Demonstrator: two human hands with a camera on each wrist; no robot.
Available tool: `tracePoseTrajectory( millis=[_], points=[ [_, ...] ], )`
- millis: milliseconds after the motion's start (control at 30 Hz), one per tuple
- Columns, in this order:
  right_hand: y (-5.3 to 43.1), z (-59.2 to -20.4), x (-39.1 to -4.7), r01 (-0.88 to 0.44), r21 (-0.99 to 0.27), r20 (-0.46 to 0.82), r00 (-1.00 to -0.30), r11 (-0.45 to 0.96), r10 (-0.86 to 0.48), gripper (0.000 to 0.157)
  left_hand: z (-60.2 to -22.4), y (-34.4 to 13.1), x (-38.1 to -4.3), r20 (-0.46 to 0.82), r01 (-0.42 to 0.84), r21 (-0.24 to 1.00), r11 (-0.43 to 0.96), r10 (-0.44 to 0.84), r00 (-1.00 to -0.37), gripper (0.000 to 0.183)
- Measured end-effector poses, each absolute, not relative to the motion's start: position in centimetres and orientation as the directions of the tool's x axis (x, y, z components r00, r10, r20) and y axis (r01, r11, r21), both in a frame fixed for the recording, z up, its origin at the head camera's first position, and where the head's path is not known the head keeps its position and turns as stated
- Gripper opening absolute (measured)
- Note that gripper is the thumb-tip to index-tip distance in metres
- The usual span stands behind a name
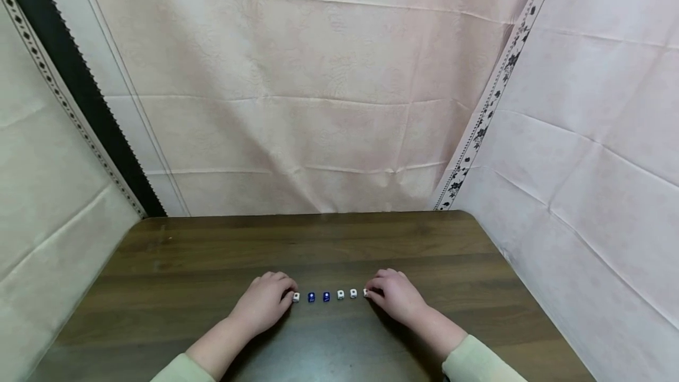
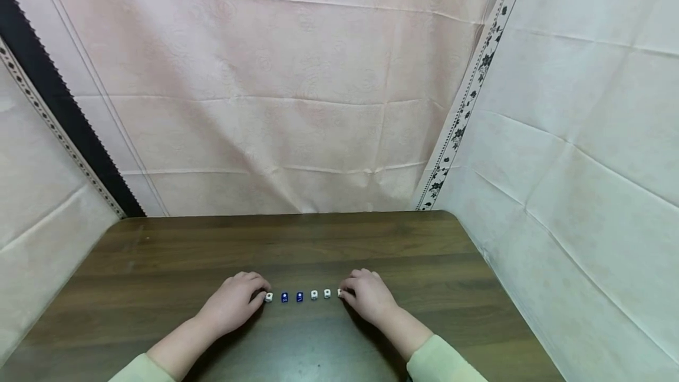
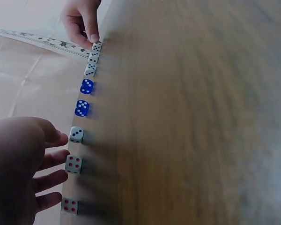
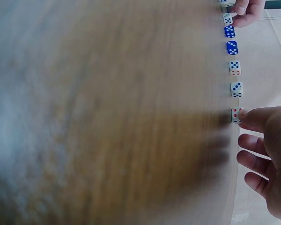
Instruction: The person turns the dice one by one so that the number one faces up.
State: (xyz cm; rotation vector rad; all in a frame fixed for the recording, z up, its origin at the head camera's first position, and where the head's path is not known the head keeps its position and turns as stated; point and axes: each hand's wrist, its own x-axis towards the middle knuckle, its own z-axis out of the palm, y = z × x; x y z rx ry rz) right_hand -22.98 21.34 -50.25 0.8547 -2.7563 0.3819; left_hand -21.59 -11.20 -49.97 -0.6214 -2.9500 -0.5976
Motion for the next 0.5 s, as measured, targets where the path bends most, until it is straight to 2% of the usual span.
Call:
tracePoseTrajectory(
  millis=[500],
  points=[
    [21.4,-50.2,-22.9,-0.585,-0.180,0.299,-0.798,0.791,-0.523,0.006,-49.3,-13.9,-20.4,0.158,0.381,0.345,0.858,0.347,-0.925,0.010]
  ],
)
